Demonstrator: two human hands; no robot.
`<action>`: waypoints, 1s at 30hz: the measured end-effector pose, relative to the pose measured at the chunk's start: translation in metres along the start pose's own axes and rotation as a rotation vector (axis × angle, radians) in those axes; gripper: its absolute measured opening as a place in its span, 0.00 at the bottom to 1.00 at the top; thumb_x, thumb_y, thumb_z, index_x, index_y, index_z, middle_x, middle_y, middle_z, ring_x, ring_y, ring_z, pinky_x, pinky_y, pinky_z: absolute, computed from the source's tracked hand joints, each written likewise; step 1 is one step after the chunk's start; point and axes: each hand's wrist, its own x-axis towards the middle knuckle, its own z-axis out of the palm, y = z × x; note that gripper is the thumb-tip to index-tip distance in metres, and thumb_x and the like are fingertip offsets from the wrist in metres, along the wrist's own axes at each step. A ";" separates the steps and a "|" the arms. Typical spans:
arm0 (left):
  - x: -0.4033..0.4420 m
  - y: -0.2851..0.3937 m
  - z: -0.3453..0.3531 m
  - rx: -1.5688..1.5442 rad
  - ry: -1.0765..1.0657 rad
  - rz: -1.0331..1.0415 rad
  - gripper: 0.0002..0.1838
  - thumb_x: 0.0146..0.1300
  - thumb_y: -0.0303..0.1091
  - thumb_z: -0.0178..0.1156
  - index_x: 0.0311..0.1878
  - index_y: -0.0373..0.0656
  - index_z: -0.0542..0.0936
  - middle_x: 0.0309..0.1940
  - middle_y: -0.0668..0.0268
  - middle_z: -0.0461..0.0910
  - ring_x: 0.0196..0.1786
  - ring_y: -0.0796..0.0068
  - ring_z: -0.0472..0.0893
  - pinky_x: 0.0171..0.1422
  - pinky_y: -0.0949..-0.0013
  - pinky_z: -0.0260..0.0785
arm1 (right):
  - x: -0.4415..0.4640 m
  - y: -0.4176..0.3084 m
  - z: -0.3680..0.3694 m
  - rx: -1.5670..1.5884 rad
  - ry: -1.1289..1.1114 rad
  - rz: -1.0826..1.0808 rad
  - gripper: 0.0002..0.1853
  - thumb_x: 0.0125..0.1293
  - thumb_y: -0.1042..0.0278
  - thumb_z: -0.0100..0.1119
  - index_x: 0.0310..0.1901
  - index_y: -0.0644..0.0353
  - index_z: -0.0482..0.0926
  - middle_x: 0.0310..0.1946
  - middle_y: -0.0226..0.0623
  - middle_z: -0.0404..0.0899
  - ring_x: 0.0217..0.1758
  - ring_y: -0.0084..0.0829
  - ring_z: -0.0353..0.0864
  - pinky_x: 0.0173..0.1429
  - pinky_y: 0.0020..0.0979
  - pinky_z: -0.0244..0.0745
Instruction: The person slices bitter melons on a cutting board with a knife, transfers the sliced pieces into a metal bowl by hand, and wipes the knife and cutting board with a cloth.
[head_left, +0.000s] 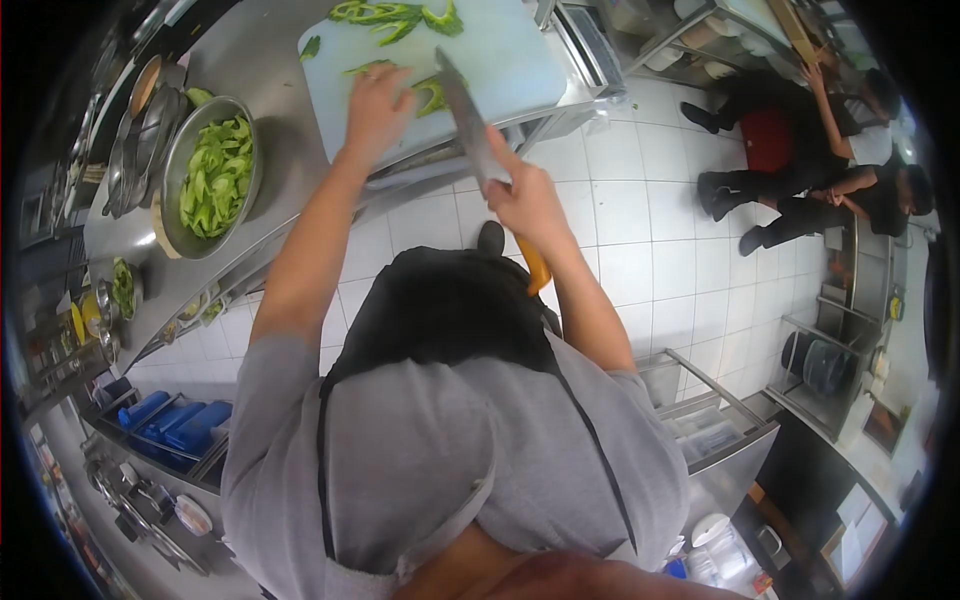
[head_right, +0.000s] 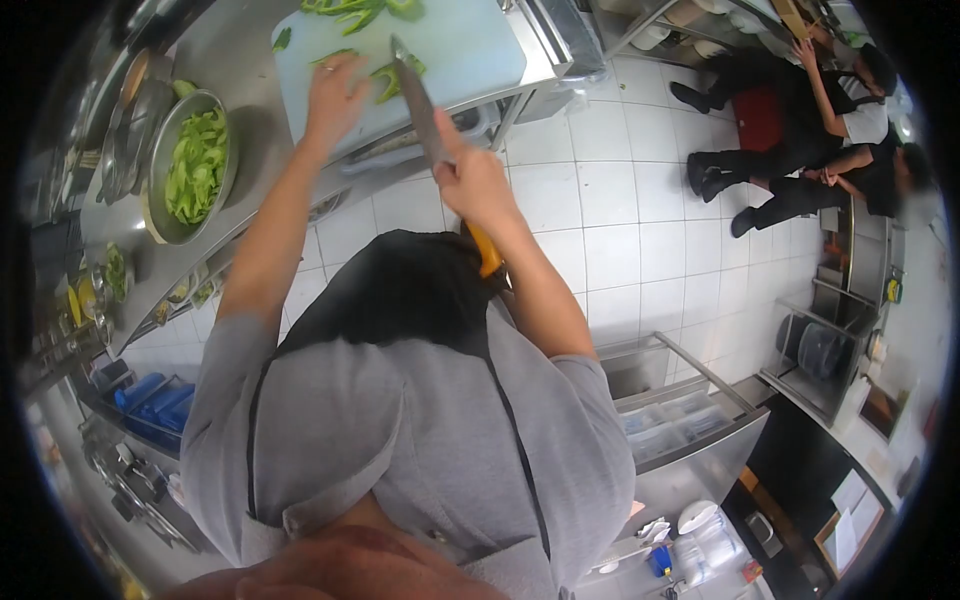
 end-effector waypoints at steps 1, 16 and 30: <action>-0.005 0.022 0.005 -0.028 -0.025 0.002 0.23 0.62 0.34 0.65 0.60 0.39 0.82 0.57 0.54 0.79 0.60 0.48 0.75 0.67 0.53 0.70 | 0.010 0.005 -0.001 0.036 0.047 -0.003 0.38 0.62 0.73 0.59 0.77 0.55 0.65 0.27 0.58 0.82 0.35 0.58 0.85 0.47 0.47 0.79; 0.006 0.020 0.010 -0.172 -0.187 0.003 0.24 0.60 0.37 0.71 0.59 0.42 0.84 0.58 0.56 0.79 0.62 0.53 0.77 0.67 0.57 0.70 | 0.087 0.016 0.000 0.153 0.059 0.000 0.39 0.63 0.77 0.57 0.79 0.58 0.63 0.23 0.40 0.82 0.18 0.26 0.80 0.25 0.30 0.78; 0.007 0.015 0.014 -0.228 -0.163 0.005 0.20 0.59 0.37 0.72 0.55 0.41 0.86 0.53 0.58 0.82 0.59 0.54 0.78 0.64 0.57 0.71 | 0.068 0.009 0.008 0.226 0.028 0.054 0.40 0.62 0.77 0.55 0.79 0.59 0.62 0.21 0.38 0.81 0.16 0.24 0.77 0.23 0.30 0.75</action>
